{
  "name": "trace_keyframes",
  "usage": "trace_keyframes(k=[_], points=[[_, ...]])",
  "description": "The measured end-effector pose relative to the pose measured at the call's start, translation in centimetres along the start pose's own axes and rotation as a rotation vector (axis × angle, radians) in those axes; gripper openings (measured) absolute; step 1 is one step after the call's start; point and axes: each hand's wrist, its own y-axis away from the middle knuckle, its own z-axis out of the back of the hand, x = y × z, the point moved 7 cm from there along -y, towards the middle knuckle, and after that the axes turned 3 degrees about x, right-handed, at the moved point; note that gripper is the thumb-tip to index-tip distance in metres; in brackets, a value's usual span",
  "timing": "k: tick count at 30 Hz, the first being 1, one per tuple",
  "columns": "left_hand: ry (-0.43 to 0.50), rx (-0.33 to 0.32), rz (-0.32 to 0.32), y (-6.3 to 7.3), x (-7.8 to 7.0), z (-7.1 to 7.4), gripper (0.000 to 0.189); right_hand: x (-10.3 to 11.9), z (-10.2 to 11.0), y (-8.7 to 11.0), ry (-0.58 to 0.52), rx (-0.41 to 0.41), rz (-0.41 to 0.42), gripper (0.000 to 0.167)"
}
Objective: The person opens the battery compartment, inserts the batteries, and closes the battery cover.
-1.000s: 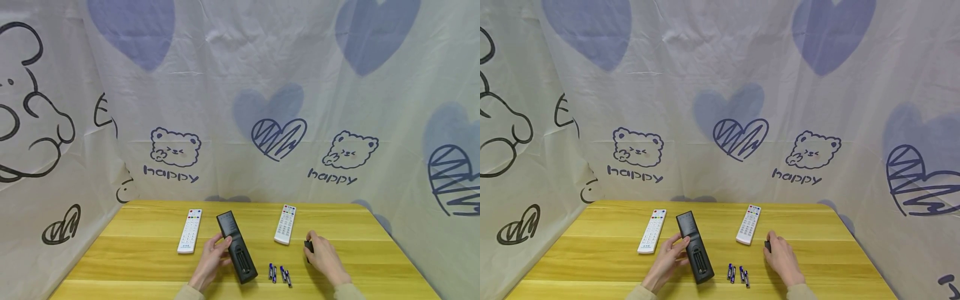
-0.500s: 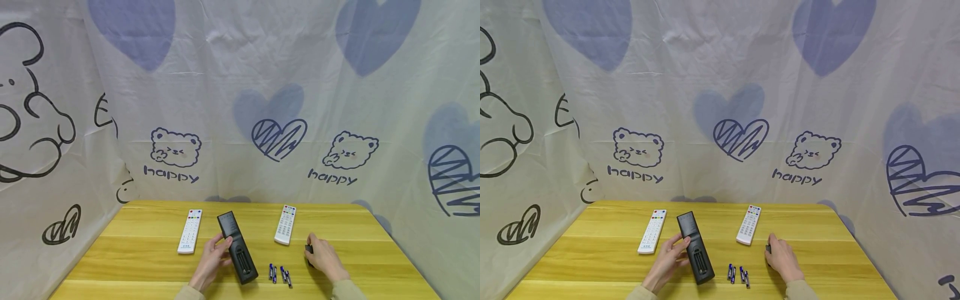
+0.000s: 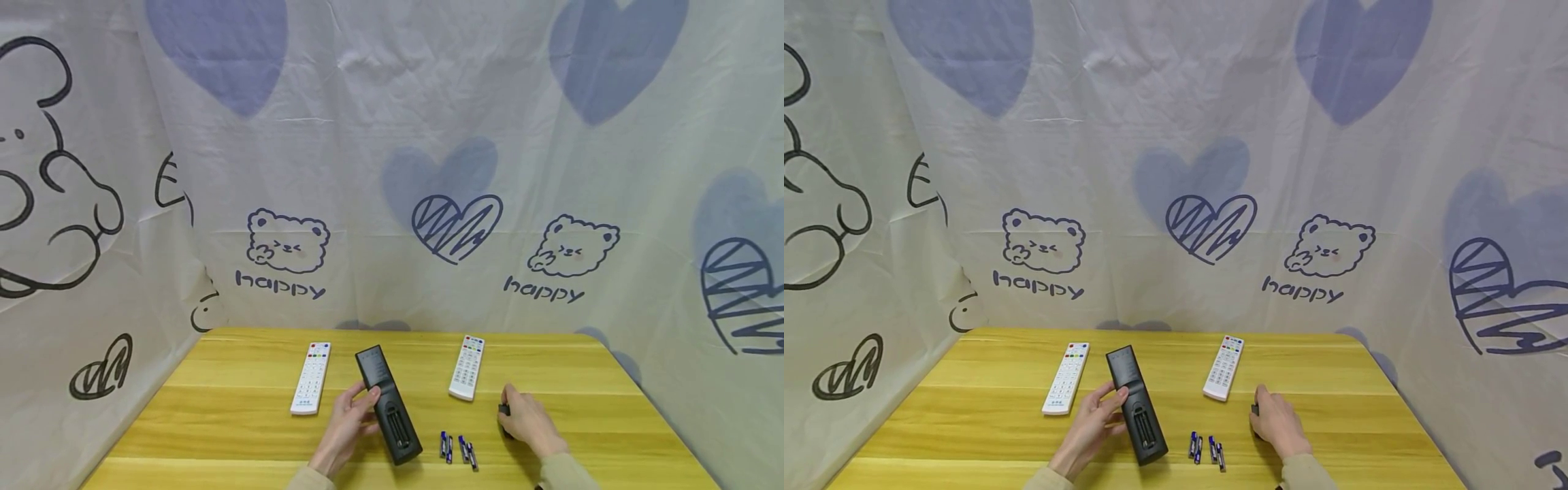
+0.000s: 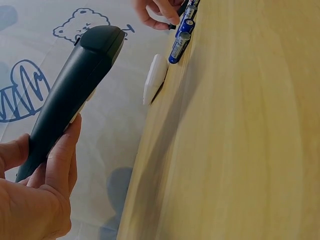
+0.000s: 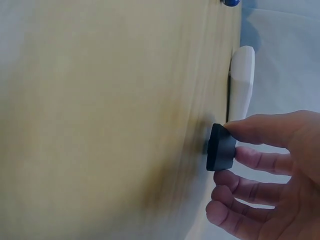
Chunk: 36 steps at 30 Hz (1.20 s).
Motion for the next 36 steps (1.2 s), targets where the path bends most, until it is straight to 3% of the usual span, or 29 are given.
trace_keyframes(k=[8, 14, 17, 20, 24, 29, 36], points=[[-0.007, -0.004, 0.0, -0.1, 0.1, 0.0, 0.061, -0.4, -0.6, -0.1, -0.025, 0.054, -0.033, 0.018], [-0.002, -0.006, 0.002, -0.1, 0.1, 0.0, 0.06, 0.0, -0.1, 0.5, 0.015, 0.01, -0.047, 0.028], [0.001, -0.008, 0.003, 0.0, 0.1, 0.0, 0.061, 1.2, 0.2, 1.3, 0.029, -0.029, -0.014, 0.033], [-0.001, -0.008, 0.005, -0.1, 0.0, -0.1, 0.063, 2.9, 0.2, 2.4, -0.037, -0.02, 0.049, 0.029], [-0.001, -0.003, 0.0, -0.2, 0.0, -0.3, 0.064, 4.5, -0.5, 3.5, -0.18, 0.087, 0.134, 0.025], [0.002, -0.003, -0.01, -0.3, 0.0, -0.5, 0.063, 5.3, -1.7, 3.7, -0.264, 0.231, 0.204, 0.032], [0.003, -0.002, -0.008, -0.3, 0.1, -0.5, 0.064, 5.6, -2.5, 3.5, -0.275, 0.293, 0.239, 0.032]])
